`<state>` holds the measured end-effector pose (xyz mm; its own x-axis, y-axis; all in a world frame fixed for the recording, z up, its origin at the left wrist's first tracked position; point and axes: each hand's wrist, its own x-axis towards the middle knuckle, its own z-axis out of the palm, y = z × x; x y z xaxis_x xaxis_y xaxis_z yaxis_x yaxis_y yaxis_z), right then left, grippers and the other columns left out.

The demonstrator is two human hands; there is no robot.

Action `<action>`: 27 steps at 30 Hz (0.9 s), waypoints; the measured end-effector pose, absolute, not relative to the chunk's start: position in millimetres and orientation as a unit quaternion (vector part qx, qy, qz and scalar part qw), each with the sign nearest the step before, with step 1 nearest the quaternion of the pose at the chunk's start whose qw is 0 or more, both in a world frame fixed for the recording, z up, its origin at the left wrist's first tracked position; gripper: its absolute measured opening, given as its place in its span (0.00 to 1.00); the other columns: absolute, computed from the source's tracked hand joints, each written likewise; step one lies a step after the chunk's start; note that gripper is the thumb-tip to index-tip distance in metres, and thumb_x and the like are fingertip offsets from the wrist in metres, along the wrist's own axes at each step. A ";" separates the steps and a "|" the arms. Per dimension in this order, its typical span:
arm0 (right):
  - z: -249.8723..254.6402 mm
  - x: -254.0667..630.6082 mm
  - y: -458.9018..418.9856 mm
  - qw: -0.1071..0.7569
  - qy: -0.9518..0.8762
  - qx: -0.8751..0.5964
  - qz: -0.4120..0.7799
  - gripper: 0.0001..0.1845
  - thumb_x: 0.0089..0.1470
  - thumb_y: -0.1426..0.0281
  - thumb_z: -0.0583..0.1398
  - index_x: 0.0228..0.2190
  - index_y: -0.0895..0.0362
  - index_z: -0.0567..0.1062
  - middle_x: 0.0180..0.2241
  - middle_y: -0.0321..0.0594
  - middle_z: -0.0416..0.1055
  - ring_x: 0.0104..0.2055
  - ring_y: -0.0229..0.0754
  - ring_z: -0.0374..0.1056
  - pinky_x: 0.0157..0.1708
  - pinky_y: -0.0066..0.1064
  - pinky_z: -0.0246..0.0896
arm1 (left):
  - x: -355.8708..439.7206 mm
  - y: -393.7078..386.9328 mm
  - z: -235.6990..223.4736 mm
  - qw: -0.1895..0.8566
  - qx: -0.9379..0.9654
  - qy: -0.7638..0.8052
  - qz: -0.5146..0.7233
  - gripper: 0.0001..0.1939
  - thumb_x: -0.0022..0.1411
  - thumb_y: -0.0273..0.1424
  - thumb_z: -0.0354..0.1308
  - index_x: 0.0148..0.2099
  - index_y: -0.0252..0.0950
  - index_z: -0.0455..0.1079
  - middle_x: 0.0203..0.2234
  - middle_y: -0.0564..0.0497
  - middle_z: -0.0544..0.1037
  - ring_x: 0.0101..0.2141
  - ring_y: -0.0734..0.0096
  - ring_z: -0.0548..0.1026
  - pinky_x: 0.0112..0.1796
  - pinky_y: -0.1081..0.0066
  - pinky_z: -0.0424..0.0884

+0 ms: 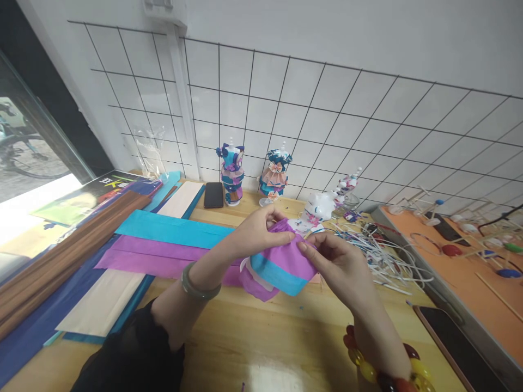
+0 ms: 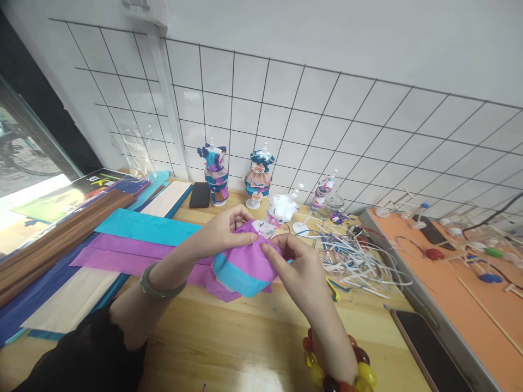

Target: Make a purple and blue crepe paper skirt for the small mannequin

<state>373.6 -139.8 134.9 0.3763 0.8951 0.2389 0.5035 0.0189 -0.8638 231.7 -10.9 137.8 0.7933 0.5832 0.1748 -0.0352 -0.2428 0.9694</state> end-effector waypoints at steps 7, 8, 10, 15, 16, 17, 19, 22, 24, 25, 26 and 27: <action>136.3 373.8 -142.7 0.499 -0.527 -0.641 0.249 0.11 0.50 0.60 0.62 0.29 0.56 0.76 0.25 0.38 0.70 0.25 0.36 0.61 0.24 0.27 0.58 | 231.8 -11.5 137.4 0.595 0.740 0.181 0.255 0.17 0.51 0.36 0.62 0.40 0.36 0.63 0.31 0.53 0.70 0.33 0.73 0.69 0.34 0.71 0.66; 136.5 373.8 -143.1 0.500 -0.527 -0.640 0.251 0.11 0.51 0.60 0.62 0.29 0.56 0.76 0.26 0.38 0.71 0.26 0.36 0.62 0.24 0.28 0.58 | 231.9 -11.8 137.3 0.596 0.740 0.180 0.254 0.17 0.51 0.36 0.62 0.40 0.36 0.62 0.31 0.53 0.70 0.33 0.73 0.69 0.34 0.71 0.66; 136.3 373.7 -143.5 0.501 -0.529 -0.640 0.243 0.11 0.51 0.61 0.62 0.30 0.56 0.77 0.28 0.39 0.72 0.27 0.37 0.63 0.25 0.28 0.59 | 232.2 -12.6 137.5 0.596 0.741 0.176 0.254 0.16 0.51 0.36 0.62 0.40 0.36 0.62 0.31 0.53 0.71 0.33 0.73 0.69 0.34 0.71 0.66; 132.4 372.5 -142.2 0.500 -0.532 -0.651 0.208 0.11 0.51 0.61 0.61 0.31 0.55 0.78 0.29 0.40 0.73 0.27 0.38 0.63 0.25 0.30 0.59 | 232.7 -14.8 138.0 0.593 0.742 0.170 0.261 0.16 0.50 0.35 0.61 0.39 0.36 0.63 0.30 0.53 0.71 0.32 0.73 0.70 0.33 0.72 0.66; 131.7 371.9 -141.8 0.503 -0.529 -0.653 0.202 0.11 0.51 0.61 0.61 0.31 0.55 0.77 0.29 0.40 0.73 0.27 0.38 0.63 0.25 0.30 0.59 | 232.8 -15.2 137.8 0.593 0.742 0.169 0.262 0.15 0.50 0.35 0.61 0.39 0.36 0.63 0.31 0.53 0.71 0.33 0.72 0.70 0.33 0.71 0.66; 131.4 371.1 -141.4 0.509 -0.525 -0.653 0.198 0.11 0.51 0.61 0.61 0.31 0.55 0.77 0.28 0.40 0.73 0.26 0.38 0.63 0.25 0.30 0.59 | 233.0 -15.6 137.6 0.593 0.742 0.169 0.263 0.15 0.50 0.35 0.61 0.40 0.36 0.63 0.31 0.53 0.71 0.33 0.72 0.70 0.34 0.71 0.66; 131.6 368.8 -140.8 0.518 -0.515 -0.655 0.194 0.10 0.50 0.61 0.62 0.31 0.55 0.77 0.27 0.39 0.72 0.25 0.37 0.62 0.23 0.29 0.58 | 233.4 -16.2 137.0 0.593 0.742 0.169 0.264 0.16 0.51 0.34 0.61 0.40 0.36 0.63 0.32 0.52 0.71 0.34 0.72 0.70 0.35 0.70 0.67; 133.3 364.8 -139.9 0.541 -0.499 -0.649 0.194 0.10 0.50 0.61 0.62 0.29 0.55 0.75 0.24 0.37 0.70 0.23 0.35 0.60 0.21 0.27 0.56 | 233.7 -16.5 136.5 0.596 0.737 0.171 0.267 0.16 0.51 0.34 0.61 0.41 0.36 0.63 0.33 0.52 0.71 0.35 0.71 0.71 0.36 0.69 0.67; 134.4 362.7 -139.1 0.557 -0.489 -0.642 0.197 0.10 0.50 0.61 0.62 0.28 0.55 0.74 0.23 0.36 0.70 0.22 0.35 0.60 0.20 0.27 0.55 | 233.7 -16.4 137.0 0.604 0.733 0.164 0.266 0.16 0.51 0.35 0.61 0.41 0.36 0.62 0.33 0.52 0.71 0.35 0.72 0.71 0.36 0.70 0.67; 134.8 361.9 -138.7 0.564 -0.484 -0.639 0.199 0.10 0.49 0.61 0.62 0.28 0.55 0.74 0.23 0.36 0.69 0.22 0.35 0.60 0.20 0.26 0.55 | 233.5 -16.3 137.5 0.609 0.731 0.158 0.264 0.16 0.52 0.35 0.61 0.41 0.36 0.62 0.33 0.52 0.71 0.35 0.72 0.71 0.36 0.70 0.67; 135.1 361.3 -138.4 0.569 -0.481 -0.637 0.200 0.10 0.49 0.61 0.62 0.28 0.55 0.74 0.23 0.36 0.69 0.22 0.35 0.60 0.20 0.26 0.55 | 233.4 -16.3 138.0 0.615 0.728 0.150 0.263 0.16 0.52 0.36 0.61 0.41 0.36 0.62 0.33 0.52 0.71 0.35 0.72 0.71 0.36 0.70 0.67; 135.3 360.9 -138.1 0.572 -0.478 -0.636 0.199 0.10 0.49 0.61 0.63 0.28 0.56 0.74 0.23 0.36 0.69 0.22 0.35 0.60 0.20 0.26 0.56 | 233.2 -16.3 138.6 0.621 0.725 0.143 0.261 0.16 0.53 0.36 0.61 0.41 0.35 0.62 0.33 0.52 0.71 0.35 0.72 0.71 0.36 0.70 0.67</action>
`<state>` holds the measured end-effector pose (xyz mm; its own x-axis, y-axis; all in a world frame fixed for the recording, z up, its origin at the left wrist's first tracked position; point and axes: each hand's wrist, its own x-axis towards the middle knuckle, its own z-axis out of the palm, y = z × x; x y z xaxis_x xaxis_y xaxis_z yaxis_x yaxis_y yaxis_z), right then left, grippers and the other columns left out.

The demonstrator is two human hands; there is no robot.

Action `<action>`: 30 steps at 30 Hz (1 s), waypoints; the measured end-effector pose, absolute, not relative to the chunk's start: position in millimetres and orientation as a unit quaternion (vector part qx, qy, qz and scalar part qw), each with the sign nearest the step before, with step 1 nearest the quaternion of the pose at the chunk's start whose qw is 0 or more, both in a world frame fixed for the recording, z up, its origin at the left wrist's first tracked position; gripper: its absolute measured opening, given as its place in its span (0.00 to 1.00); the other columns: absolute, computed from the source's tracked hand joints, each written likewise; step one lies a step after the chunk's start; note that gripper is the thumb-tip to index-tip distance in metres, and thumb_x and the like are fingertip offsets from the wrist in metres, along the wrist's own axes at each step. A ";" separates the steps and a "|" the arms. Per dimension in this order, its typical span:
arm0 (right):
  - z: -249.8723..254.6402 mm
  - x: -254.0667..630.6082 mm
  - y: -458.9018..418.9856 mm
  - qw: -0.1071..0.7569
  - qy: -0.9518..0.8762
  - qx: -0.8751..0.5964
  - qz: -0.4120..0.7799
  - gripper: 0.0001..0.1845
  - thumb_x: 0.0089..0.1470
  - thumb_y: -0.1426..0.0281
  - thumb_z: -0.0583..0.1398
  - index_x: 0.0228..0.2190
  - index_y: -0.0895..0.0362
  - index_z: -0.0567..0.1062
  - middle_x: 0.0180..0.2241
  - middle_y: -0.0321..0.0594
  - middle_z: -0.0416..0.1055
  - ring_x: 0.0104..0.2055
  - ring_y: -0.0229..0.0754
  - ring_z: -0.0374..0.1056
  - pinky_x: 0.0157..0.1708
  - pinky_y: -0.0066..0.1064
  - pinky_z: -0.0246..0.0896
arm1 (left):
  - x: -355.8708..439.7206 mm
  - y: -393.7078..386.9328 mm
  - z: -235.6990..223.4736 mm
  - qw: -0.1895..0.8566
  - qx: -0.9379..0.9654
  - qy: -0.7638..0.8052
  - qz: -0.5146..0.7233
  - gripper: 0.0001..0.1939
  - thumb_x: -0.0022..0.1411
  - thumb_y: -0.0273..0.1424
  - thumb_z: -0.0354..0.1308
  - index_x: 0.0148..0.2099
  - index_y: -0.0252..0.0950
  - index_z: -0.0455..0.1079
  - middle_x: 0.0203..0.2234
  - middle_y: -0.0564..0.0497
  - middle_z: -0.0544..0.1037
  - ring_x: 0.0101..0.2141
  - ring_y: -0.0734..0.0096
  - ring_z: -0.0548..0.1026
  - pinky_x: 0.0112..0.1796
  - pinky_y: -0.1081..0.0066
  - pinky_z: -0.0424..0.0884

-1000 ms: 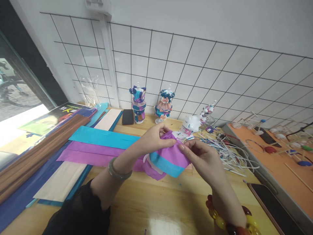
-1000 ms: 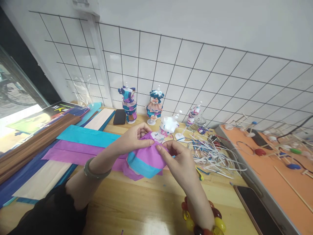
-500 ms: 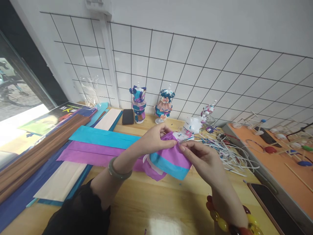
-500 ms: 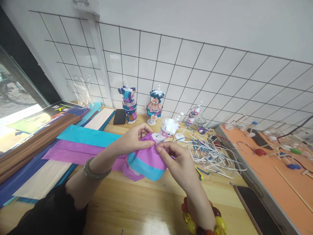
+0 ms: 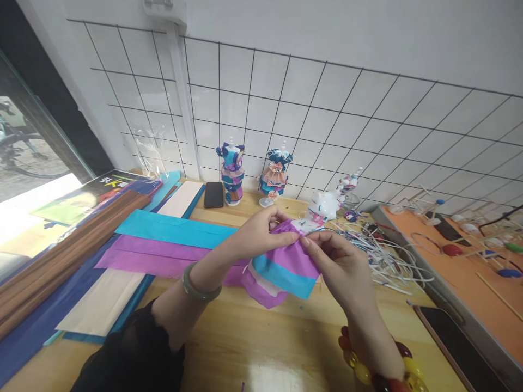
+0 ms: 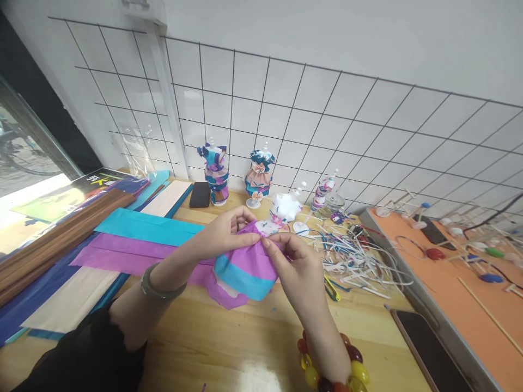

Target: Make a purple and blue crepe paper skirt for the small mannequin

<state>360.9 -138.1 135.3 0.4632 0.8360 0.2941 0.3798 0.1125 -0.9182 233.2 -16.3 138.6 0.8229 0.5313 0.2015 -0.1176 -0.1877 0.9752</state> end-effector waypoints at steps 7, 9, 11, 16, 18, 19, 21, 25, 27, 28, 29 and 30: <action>136.4 360.6 -137.7 0.578 -0.467 -0.640 0.196 0.12 0.48 0.60 0.63 0.26 0.55 0.73 0.23 0.37 0.70 0.23 0.36 0.62 0.20 0.28 0.58 | 232.8 -16.2 140.2 0.641 0.711 0.126 0.260 0.15 0.54 0.37 0.60 0.40 0.35 0.62 0.29 0.53 0.72 0.32 0.73 0.72 0.32 0.72 0.67; 136.0 360.6 -137.9 0.580 -0.466 -0.640 0.196 0.11 0.48 0.60 0.63 0.26 0.55 0.73 0.23 0.36 0.69 0.23 0.36 0.61 0.20 0.27 0.57 | 233.1 -16.3 140.1 0.642 0.709 0.128 0.262 0.15 0.54 0.37 0.61 0.40 0.36 0.62 0.29 0.53 0.72 0.33 0.73 0.72 0.32 0.72 0.67; 135.5 360.5 -137.9 0.581 -0.464 -0.640 0.193 0.11 0.48 0.60 0.63 0.26 0.55 0.73 0.22 0.36 0.69 0.22 0.35 0.61 0.19 0.27 0.57 | 233.4 -16.3 140.0 0.643 0.708 0.126 0.264 0.15 0.53 0.36 0.61 0.40 0.36 0.62 0.30 0.53 0.72 0.33 0.73 0.72 0.32 0.72 0.67; 135.7 359.7 -136.5 0.589 -0.452 -0.645 0.182 0.12 0.46 0.60 0.64 0.25 0.55 0.72 0.20 0.34 0.67 0.20 0.34 0.60 0.17 0.25 0.56 | 233.7 -16.4 138.3 0.642 0.711 0.126 0.258 0.16 0.53 0.39 0.61 0.40 0.36 0.62 0.31 0.52 0.73 0.34 0.72 0.72 0.34 0.70 0.68; 135.5 360.0 -136.1 0.590 -0.448 -0.646 0.182 0.13 0.45 0.60 0.65 0.24 0.55 0.71 0.19 0.33 0.65 0.19 0.33 0.59 0.16 0.25 0.55 | 234.2 -16.9 136.7 0.632 0.717 0.138 0.259 0.18 0.52 0.40 0.62 0.40 0.36 0.62 0.31 0.51 0.72 0.34 0.71 0.72 0.34 0.70 0.67; 135.2 360.4 -136.1 0.588 -0.448 -0.648 0.182 0.14 0.45 0.59 0.65 0.23 0.56 0.70 0.18 0.33 0.65 0.19 0.33 0.59 0.16 0.25 0.55 | 234.7 -17.2 135.9 0.624 0.721 0.145 0.262 0.19 0.51 0.41 0.62 0.40 0.36 0.63 0.32 0.51 0.72 0.35 0.70 0.72 0.34 0.70 0.67; 133.8 361.7 -136.5 0.577 -0.449 -0.656 0.183 0.14 0.46 0.59 0.65 0.23 0.56 0.69 0.18 0.32 0.64 0.19 0.33 0.58 0.16 0.25 0.54 | 235.8 -17.8 134.3 0.610 0.728 0.162 0.268 0.21 0.48 0.42 0.64 0.40 0.35 0.63 0.33 0.50 0.72 0.36 0.69 0.71 0.35 0.70 0.67; 130.5 364.4 -137.2 0.546 -0.459 -0.680 0.172 0.15 0.47 0.59 0.64 0.23 0.56 0.69 0.17 0.32 0.63 0.19 0.32 0.56 0.16 0.24 0.51 | 237.7 -17.9 133.3 0.616 0.720 0.183 0.263 0.21 0.48 0.42 0.64 0.39 0.35 0.63 0.32 0.51 0.72 0.35 0.70 0.71 0.33 0.70 0.67; 129.8 365.2 -136.6 0.534 -0.462 -0.689 0.165 0.15 0.46 0.58 0.64 0.23 0.55 0.68 0.17 0.31 0.62 0.19 0.32 0.55 0.16 0.24 0.50 | 237.9 -17.5 133.7 0.630 0.711 0.182 0.255 0.20 0.48 0.42 0.64 0.38 0.35 0.64 0.31 0.52 0.72 0.33 0.72 0.71 0.32 0.71 0.66; 129.8 365.6 -136.0 0.532 -0.462 -0.690 0.166 0.16 0.46 0.58 0.64 0.23 0.55 0.68 0.17 0.31 0.62 0.19 0.32 0.55 0.15 0.24 0.49 | 238.0 -17.2 133.8 0.635 0.707 0.181 0.253 0.20 0.49 0.41 0.64 0.38 0.35 0.63 0.30 0.52 0.71 0.32 0.72 0.71 0.32 0.72 0.65; 129.8 366.0 -135.3 0.532 -0.463 -0.688 0.173 0.16 0.46 0.58 0.64 0.23 0.56 0.68 0.17 0.31 0.62 0.19 0.32 0.56 0.16 0.24 0.49 | 238.1 -16.9 133.8 0.639 0.704 0.180 0.253 0.19 0.49 0.41 0.63 0.37 0.35 0.63 0.30 0.52 0.71 0.32 0.73 0.70 0.31 0.72 0.65; 130.0 366.6 -134.6 0.535 -0.463 -0.682 0.184 0.16 0.45 0.57 0.64 0.23 0.56 0.68 0.18 0.31 0.62 0.19 0.32 0.56 0.16 0.24 0.50 | 238.2 -16.5 133.5 0.640 0.702 0.181 0.255 0.18 0.49 0.40 0.63 0.37 0.35 0.63 0.29 0.53 0.71 0.31 0.74 0.70 0.31 0.73 0.65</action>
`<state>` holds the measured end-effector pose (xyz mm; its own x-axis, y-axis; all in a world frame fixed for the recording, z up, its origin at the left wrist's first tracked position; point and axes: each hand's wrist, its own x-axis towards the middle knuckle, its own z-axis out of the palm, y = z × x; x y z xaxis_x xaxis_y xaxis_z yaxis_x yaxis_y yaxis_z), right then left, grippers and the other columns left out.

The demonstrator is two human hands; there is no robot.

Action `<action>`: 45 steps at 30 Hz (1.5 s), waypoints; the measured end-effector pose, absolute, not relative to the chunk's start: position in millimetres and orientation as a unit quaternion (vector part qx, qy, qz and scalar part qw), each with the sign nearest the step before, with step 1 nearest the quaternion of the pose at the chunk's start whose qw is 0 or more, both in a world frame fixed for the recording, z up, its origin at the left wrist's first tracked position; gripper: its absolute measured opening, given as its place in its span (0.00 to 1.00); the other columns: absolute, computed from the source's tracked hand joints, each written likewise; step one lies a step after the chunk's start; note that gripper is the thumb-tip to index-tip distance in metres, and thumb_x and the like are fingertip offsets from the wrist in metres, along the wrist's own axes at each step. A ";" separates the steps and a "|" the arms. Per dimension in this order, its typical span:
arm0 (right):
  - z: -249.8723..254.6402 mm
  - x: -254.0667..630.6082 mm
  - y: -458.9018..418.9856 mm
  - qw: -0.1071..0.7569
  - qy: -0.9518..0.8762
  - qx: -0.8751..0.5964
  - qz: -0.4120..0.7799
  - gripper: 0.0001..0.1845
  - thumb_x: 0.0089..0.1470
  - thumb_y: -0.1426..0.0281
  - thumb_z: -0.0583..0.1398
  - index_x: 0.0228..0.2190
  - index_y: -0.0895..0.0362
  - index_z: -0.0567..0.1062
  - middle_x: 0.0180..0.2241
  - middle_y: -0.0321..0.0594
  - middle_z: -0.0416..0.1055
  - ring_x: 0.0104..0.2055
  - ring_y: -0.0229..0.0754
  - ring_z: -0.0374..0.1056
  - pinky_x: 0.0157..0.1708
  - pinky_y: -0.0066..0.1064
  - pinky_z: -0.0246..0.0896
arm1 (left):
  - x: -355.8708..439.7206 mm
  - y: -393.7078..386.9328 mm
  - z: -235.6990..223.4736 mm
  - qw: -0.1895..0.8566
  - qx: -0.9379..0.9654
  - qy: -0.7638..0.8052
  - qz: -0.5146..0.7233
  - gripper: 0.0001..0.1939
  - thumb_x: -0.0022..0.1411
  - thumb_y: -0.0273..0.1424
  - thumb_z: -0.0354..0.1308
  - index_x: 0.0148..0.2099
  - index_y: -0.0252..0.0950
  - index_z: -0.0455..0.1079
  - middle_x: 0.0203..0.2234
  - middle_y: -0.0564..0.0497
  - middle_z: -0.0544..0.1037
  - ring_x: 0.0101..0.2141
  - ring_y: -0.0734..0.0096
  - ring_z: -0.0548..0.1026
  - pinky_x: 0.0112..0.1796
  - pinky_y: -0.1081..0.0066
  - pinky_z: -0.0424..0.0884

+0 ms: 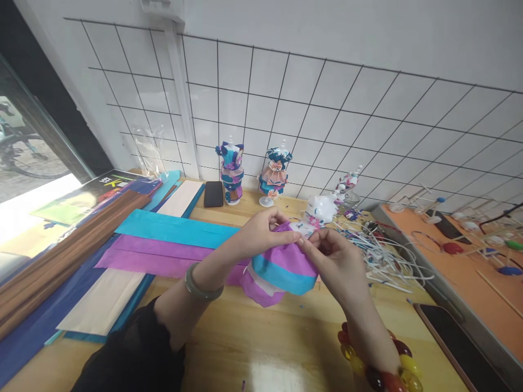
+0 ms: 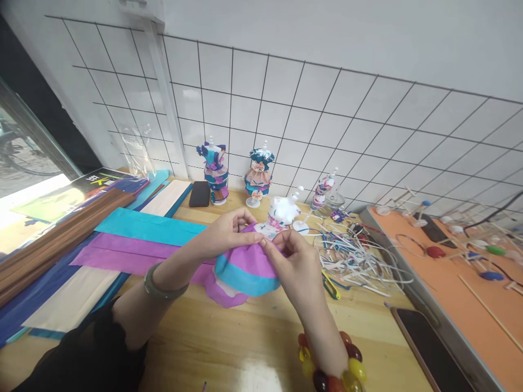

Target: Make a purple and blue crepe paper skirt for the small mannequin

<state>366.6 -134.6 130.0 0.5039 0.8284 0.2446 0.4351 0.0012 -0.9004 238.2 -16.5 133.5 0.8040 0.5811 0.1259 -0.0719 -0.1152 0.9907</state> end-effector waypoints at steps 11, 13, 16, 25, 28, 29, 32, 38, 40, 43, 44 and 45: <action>137.0 366.7 -140.5 0.459 -0.636 -0.619 -0.045 0.18 0.51 0.61 0.62 0.43 0.52 0.68 0.45 0.46 0.68 0.48 0.49 0.64 0.46 0.44 0.61 | 240.9 -3.1 131.4 0.576 0.698 0.279 0.321 0.17 0.50 0.41 0.62 0.35 0.33 0.65 0.28 0.52 0.71 0.30 0.74 0.69 0.31 0.72 0.64; 138.7 361.6 -141.5 0.393 -0.702 -0.579 -0.131 0.24 0.49 0.62 0.63 0.47 0.53 0.66 0.46 0.48 0.65 0.50 0.52 0.61 0.48 0.48 0.59 | 240.4 1.9 129.7 0.580 0.682 0.290 0.337 0.17 0.50 0.41 0.62 0.35 0.33 0.65 0.28 0.52 0.71 0.30 0.74 0.69 0.31 0.73 0.64; 135.0 355.8 -139.5 0.312 -0.735 -0.557 -0.228 0.22 0.50 0.69 0.62 0.48 0.54 0.66 0.42 0.49 0.64 0.46 0.51 0.62 0.43 0.46 0.61 | 239.5 6.6 126.9 0.600 0.657 0.285 0.356 0.18 0.50 0.42 0.62 0.35 0.34 0.65 0.28 0.53 0.71 0.29 0.75 0.69 0.30 0.73 0.64; 124.0 345.5 -137.3 0.289 -0.769 -0.472 -0.320 0.11 0.55 0.77 0.56 0.41 0.56 0.70 0.31 0.43 0.69 0.34 0.43 0.63 0.31 0.35 0.58 | 238.8 6.0 129.3 0.610 0.649 0.290 0.349 0.17 0.49 0.42 0.62 0.33 0.34 0.67 0.27 0.53 0.72 0.29 0.75 0.69 0.30 0.73 0.63; 124.3 339.2 -133.5 0.284 -0.784 -0.458 -0.309 0.08 0.54 0.79 0.57 0.37 0.60 0.72 0.28 0.44 0.71 0.32 0.43 0.63 0.30 0.35 0.58 | 237.9 8.1 128.8 0.609 0.648 0.298 0.347 0.19 0.48 0.44 0.62 0.34 0.34 0.68 0.28 0.53 0.72 0.30 0.74 0.69 0.31 0.73 0.63; 124.2 337.3 -131.8 0.277 -0.789 -0.458 -0.302 0.07 0.54 0.79 0.57 0.36 0.61 0.72 0.28 0.45 0.71 0.32 0.43 0.63 0.29 0.36 0.58 | 237.8 8.8 128.3 0.610 0.647 0.297 0.348 0.19 0.48 0.44 0.63 0.34 0.34 0.68 0.28 0.53 0.72 0.31 0.74 0.69 0.31 0.73 0.63; 124.0 333.6 -129.1 0.267 -0.806 -0.462 -0.258 0.06 0.52 0.80 0.58 0.34 0.62 0.73 0.27 0.45 0.72 0.31 0.43 0.63 0.29 0.36 0.58 | 236.8 11.0 127.3 0.627 0.637 0.277 0.353 0.19 0.47 0.43 0.64 0.35 0.34 0.68 0.28 0.53 0.73 0.31 0.74 0.70 0.32 0.73 0.64; 129.6 341.1 -138.9 0.453 -0.748 -0.471 -0.116 0.07 0.53 0.76 0.57 0.36 0.58 0.71 0.30 0.43 0.71 0.33 0.42 0.65 0.33 0.36 0.61 | 225.6 14.1 134.1 0.667 0.648 0.222 0.293 0.19 0.46 0.40 0.66 0.37 0.34 0.68 0.30 0.52 0.75 0.32 0.74 0.71 0.34 0.73 0.65; 130.4 348.9 -138.8 0.536 -0.647 -0.537 -0.079 0.06 0.57 0.74 0.54 0.32 0.56 0.71 0.29 0.40 0.70 0.34 0.41 0.66 0.35 0.35 0.60 | 219.8 14.0 139.3 0.672 0.658 0.204 0.271 0.18 0.47 0.39 0.65 0.37 0.34 0.68 0.29 0.53 0.74 0.31 0.76 0.71 0.33 0.74 0.65; 126.6 361.8 -131.4 0.558 -0.541 -0.626 0.067 0.13 0.60 0.65 0.51 0.30 0.55 0.72 0.32 0.41 0.72 0.39 0.42 0.66 0.40 0.34 0.60 | 213.0 12.9 146.5 0.687 0.661 0.182 0.240 0.16 0.48 0.37 0.65 0.37 0.34 0.68 0.29 0.53 0.73 0.31 0.76 0.71 0.34 0.74 0.65; 124.1 365.4 -128.3 0.543 -0.535 -0.631 0.143 0.16 0.61 0.61 0.50 0.31 0.55 0.73 0.34 0.41 0.72 0.40 0.42 0.66 0.41 0.35 0.60 | 211.5 12.5 148.3 0.695 0.656 0.175 0.235 0.16 0.48 0.36 0.65 0.37 0.34 0.68 0.29 0.53 0.73 0.32 0.77 0.71 0.34 0.75 0.65; 121.2 368.4 -125.6 0.526 -0.534 -0.624 0.220 0.18 0.61 0.59 0.49 0.31 0.55 0.73 0.34 0.41 0.72 0.40 0.42 0.66 0.42 0.35 0.60 | 210.5 12.0 149.5 0.704 0.649 0.168 0.232 0.16 0.48 0.36 0.66 0.37 0.34 0.68 0.29 0.53 0.73 0.31 0.77 0.71 0.34 0.75 0.65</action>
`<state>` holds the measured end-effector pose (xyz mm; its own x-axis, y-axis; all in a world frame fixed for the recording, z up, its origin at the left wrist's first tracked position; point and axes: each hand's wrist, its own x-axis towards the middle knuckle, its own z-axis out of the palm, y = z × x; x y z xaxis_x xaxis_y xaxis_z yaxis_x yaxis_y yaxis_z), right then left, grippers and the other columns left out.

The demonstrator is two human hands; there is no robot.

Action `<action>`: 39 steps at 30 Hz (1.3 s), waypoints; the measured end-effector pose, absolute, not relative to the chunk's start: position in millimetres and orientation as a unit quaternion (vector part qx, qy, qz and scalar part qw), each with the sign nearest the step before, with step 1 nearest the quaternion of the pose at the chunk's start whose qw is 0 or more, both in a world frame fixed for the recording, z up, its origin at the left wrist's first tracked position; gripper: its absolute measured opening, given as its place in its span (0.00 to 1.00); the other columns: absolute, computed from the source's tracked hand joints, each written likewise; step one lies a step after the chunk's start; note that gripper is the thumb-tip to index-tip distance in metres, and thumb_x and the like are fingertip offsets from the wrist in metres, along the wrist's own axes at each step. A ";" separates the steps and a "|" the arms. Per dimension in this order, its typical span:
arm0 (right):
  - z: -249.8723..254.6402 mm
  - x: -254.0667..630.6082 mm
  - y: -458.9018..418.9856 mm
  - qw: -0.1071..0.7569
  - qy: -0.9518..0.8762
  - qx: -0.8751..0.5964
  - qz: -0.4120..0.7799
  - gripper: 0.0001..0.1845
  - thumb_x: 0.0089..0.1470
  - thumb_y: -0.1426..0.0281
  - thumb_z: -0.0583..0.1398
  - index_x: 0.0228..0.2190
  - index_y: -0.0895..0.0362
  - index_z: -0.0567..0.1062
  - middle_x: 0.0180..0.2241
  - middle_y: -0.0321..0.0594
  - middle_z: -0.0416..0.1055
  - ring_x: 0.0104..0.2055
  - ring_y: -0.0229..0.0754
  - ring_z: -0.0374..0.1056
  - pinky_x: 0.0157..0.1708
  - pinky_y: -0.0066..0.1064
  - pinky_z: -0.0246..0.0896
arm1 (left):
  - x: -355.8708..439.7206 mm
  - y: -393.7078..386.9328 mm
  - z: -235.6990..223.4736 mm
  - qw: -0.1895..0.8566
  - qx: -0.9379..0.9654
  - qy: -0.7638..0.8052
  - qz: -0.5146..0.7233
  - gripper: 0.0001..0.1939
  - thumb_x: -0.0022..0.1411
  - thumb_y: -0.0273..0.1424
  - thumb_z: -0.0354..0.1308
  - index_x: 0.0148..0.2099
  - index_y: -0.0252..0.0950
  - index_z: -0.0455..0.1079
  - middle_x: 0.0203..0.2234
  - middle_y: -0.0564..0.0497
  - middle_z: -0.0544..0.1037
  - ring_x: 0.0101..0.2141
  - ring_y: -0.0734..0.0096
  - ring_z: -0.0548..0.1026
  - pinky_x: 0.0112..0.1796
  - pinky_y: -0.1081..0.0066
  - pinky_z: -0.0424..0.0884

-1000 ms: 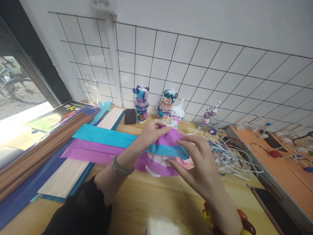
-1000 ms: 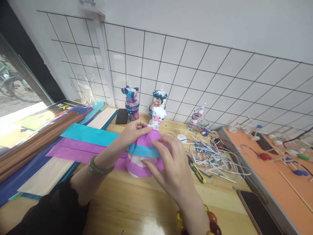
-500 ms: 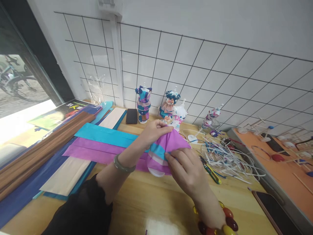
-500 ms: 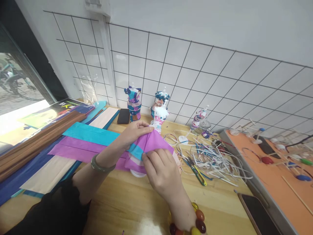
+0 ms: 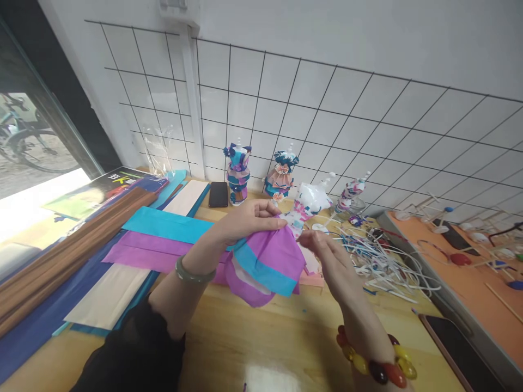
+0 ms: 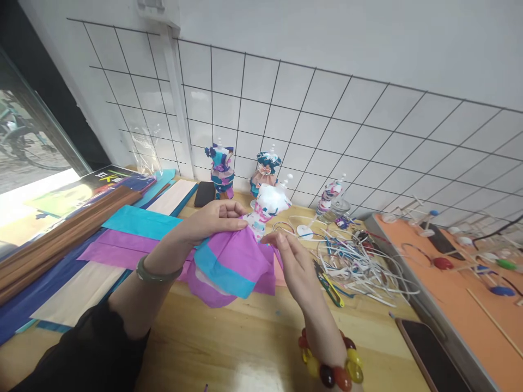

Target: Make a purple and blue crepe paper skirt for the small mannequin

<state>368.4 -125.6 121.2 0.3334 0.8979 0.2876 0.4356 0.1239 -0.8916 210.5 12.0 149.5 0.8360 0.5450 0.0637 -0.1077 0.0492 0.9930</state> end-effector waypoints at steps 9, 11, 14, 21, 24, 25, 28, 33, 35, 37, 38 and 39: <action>114.1 376.9 -129.0 0.479 -0.543 -0.528 0.443 0.20 0.57 0.55 0.54 0.22 0.56 0.67 0.23 0.33 0.58 0.26 0.34 0.54 0.27 0.28 0.52 | 208.1 7.5 153.8 0.744 0.615 0.149 0.213 0.15 0.47 0.35 0.67 0.35 0.33 0.68 0.27 0.56 0.70 0.28 0.81 0.68 0.32 0.76 0.64; 116.8 377.6 -132.1 0.482 -0.538 -0.509 0.469 0.17 0.55 0.56 0.56 0.25 0.56 0.70 0.23 0.34 0.60 0.26 0.34 0.55 0.26 0.27 0.52 | 206.8 7.0 155.2 0.738 0.623 0.152 0.210 0.15 0.47 0.35 0.66 0.34 0.33 0.68 0.27 0.56 0.70 0.28 0.81 0.68 0.31 0.77 0.63; 121.2 375.2 -136.3 0.462 -0.545 -0.496 0.493 0.14 0.53 0.58 0.59 0.28 0.56 0.73 0.23 0.34 0.63 0.24 0.33 0.55 0.24 0.26 0.52 | 204.1 7.3 157.5 0.728 0.639 0.154 0.196 0.15 0.47 0.35 0.67 0.34 0.34 0.69 0.28 0.55 0.71 0.29 0.79 0.69 0.32 0.76 0.64; 127.1 361.2 -142.7 0.366 -0.572 -0.447 0.582 0.12 0.51 0.60 0.61 0.30 0.57 0.73 0.25 0.35 0.65 0.26 0.33 0.59 0.28 0.28 0.56 | 197.5 9.8 161.2 0.690 0.688 0.152 0.165 0.14 0.47 0.35 0.66 0.35 0.35 0.70 0.29 0.54 0.72 0.31 0.78 0.70 0.34 0.75 0.64; 128.3 363.0 -144.0 0.387 -0.562 -0.465 0.564 0.12 0.50 0.61 0.62 0.28 0.57 0.71 0.23 0.33 0.63 0.25 0.32 0.57 0.26 0.27 0.54 | 196.8 10.5 161.2 0.693 0.686 0.147 0.165 0.14 0.47 0.35 0.66 0.36 0.35 0.70 0.29 0.54 0.72 0.31 0.78 0.70 0.34 0.75 0.65; 129.6 364.7 -144.7 0.394 -0.560 -0.474 0.553 0.13 0.50 0.60 0.62 0.27 0.57 0.70 0.23 0.32 0.62 0.24 0.32 0.56 0.25 0.27 0.53 | 196.8 10.7 161.2 0.698 0.681 0.146 0.167 0.14 0.47 0.35 0.66 0.36 0.35 0.69 0.29 0.54 0.72 0.31 0.78 0.70 0.34 0.75 0.65; 137.1 369.9 -148.4 0.412 -0.558 -0.507 0.512 0.14 0.52 0.59 0.61 0.26 0.57 0.69 0.22 0.32 0.61 0.24 0.32 0.55 0.24 0.26 0.52 | 197.3 10.8 161.1 0.700 0.672 0.156 0.183 0.14 0.47 0.35 0.66 0.35 0.35 0.69 0.28 0.55 0.72 0.30 0.79 0.70 0.34 0.74 0.65; 151.0 373.0 -158.0 0.382 -0.587 -0.609 0.372 0.13 0.55 0.59 0.57 0.27 0.55 0.67 0.22 0.32 0.60 0.24 0.34 0.55 0.23 0.26 0.52 | 201.0 9.4 159.3 0.658 0.701 0.167 0.219 0.14 0.49 0.37 0.64 0.35 0.34 0.68 0.29 0.53 0.73 0.32 0.76 0.71 0.35 0.73 0.66; 153.4 372.3 -161.8 0.330 -0.616 -0.644 0.310 0.12 0.56 0.60 0.55 0.27 0.54 0.68 0.23 0.33 0.62 0.25 0.36 0.57 0.23 0.27 0.53 | 203.7 8.8 157.0 0.636 0.720 0.162 0.227 0.15 0.49 0.37 0.64 0.37 0.34 0.68 0.30 0.52 0.73 0.34 0.74 0.71 0.36 0.72 0.66; 153.9 371.3 -164.7 0.282 -0.635 -0.661 0.283 0.12 0.58 0.61 0.53 0.28 0.54 0.69 0.25 0.36 0.66 0.27 0.37 0.60 0.25 0.28 0.55 | 206.5 8.4 153.7 0.604 0.744 0.162 0.236 0.16 0.49 0.38 0.64 0.38 0.34 0.68 0.32 0.51 0.74 0.36 0.72 0.72 0.38 0.71 0.67; 153.4 370.9 -165.3 0.267 -0.638 -0.664 0.284 0.11 0.58 0.61 0.53 0.29 0.53 0.70 0.26 0.37 0.68 0.28 0.38 0.62 0.26 0.29 0.56 | 207.8 8.3 152.0 0.588 0.755 0.164 0.239 0.17 0.49 0.39 0.64 0.38 0.34 0.68 0.33 0.50 0.74 0.37 0.71 0.72 0.39 0.70 0.67; 152.5 370.6 -165.3 0.262 -0.635 -0.666 0.290 0.11 0.58 0.62 0.53 0.30 0.53 0.70 0.28 0.38 0.69 0.30 0.39 0.63 0.26 0.29 0.57 | 208.9 8.1 150.5 0.575 0.764 0.167 0.241 0.17 0.49 0.39 0.63 0.38 0.34 0.68 0.34 0.50 0.74 0.38 0.71 0.72 0.40 0.69 0.67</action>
